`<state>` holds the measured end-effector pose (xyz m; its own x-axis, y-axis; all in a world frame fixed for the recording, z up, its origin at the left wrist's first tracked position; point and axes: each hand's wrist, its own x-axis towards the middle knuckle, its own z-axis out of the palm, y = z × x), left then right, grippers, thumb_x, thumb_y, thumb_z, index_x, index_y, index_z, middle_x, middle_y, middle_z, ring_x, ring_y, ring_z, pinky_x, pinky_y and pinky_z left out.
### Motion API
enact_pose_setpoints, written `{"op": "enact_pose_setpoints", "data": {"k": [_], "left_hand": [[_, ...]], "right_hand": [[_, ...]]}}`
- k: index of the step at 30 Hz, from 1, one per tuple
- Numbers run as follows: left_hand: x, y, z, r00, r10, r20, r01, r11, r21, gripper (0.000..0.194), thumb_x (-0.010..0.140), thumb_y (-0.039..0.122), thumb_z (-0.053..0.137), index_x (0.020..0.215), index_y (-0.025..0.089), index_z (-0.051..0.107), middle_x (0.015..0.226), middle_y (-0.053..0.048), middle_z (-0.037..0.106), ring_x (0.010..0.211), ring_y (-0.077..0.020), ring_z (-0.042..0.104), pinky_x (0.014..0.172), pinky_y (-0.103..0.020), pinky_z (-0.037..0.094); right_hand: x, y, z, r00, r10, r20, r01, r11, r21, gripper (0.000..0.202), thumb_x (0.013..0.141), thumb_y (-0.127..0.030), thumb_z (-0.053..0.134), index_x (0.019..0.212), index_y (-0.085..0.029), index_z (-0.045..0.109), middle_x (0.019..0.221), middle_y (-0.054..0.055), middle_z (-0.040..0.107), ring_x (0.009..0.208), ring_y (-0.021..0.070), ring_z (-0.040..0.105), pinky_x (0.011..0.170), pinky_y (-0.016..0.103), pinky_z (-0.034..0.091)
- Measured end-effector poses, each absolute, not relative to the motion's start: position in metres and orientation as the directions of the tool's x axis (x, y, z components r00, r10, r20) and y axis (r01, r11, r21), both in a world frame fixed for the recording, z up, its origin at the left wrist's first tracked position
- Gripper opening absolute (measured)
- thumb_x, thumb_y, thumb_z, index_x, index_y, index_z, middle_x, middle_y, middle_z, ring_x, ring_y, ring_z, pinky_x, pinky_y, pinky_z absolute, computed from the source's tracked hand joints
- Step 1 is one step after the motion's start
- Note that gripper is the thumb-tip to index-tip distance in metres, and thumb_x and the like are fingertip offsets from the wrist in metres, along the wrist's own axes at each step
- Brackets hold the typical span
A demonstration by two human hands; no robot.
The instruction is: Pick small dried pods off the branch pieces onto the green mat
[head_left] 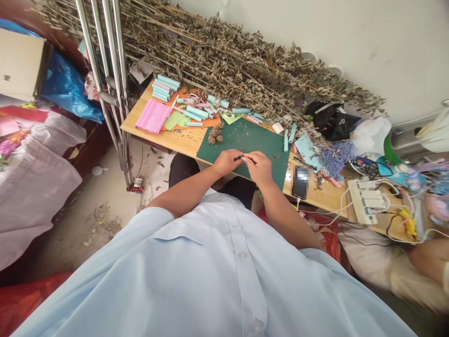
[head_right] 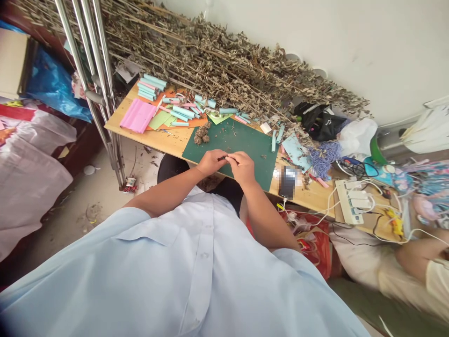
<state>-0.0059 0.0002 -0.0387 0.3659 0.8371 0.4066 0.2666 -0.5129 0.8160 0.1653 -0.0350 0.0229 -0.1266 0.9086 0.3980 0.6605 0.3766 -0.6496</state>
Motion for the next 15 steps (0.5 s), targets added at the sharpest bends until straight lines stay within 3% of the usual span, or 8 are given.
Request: {"op": "enact_pose_setpoints", "data": {"k": [7, 15], "left_hand": [[-0.0068, -0.0008, -0.0350, 0.370, 0.842, 0.394, 0.263, -0.501, 0.825, 0.013, 0.096, 0.022, 0.067, 0.096, 0.016, 0.078, 0.092, -0.007, 0.075, 0.089, -0.0173, 0.068, 0.085, -0.027, 0.051], [-0.0066, -0.0008, -0.0354, 0.367, 0.853, 0.371, 0.271, -0.480, 0.835, 0.014, 0.095, 0.024, 0.072, 0.104, 0.017, 0.080, 0.094, -0.007, 0.077, 0.089, -0.0177, 0.070, 0.085, -0.027, 0.053]], "right_hand": [[0.1729, -0.0380, 0.0260, -0.197, 0.922, 0.334, 0.676, 0.374, -0.635, 0.022, 0.098, -0.030, 0.061, 0.101, -0.025, 0.082, 0.105, 0.008, 0.077, 0.097, 0.0234, 0.074, 0.092, 0.042, 0.062], [0.1706, -0.0331, 0.0292, -0.068, 0.986, 0.153, 0.676, 0.158, -0.720, 0.013, 0.090, -0.032, 0.068, 0.093, -0.025, 0.078, 0.086, 0.003, 0.077, 0.080, 0.0218, 0.072, 0.080, 0.037, 0.061]]}}
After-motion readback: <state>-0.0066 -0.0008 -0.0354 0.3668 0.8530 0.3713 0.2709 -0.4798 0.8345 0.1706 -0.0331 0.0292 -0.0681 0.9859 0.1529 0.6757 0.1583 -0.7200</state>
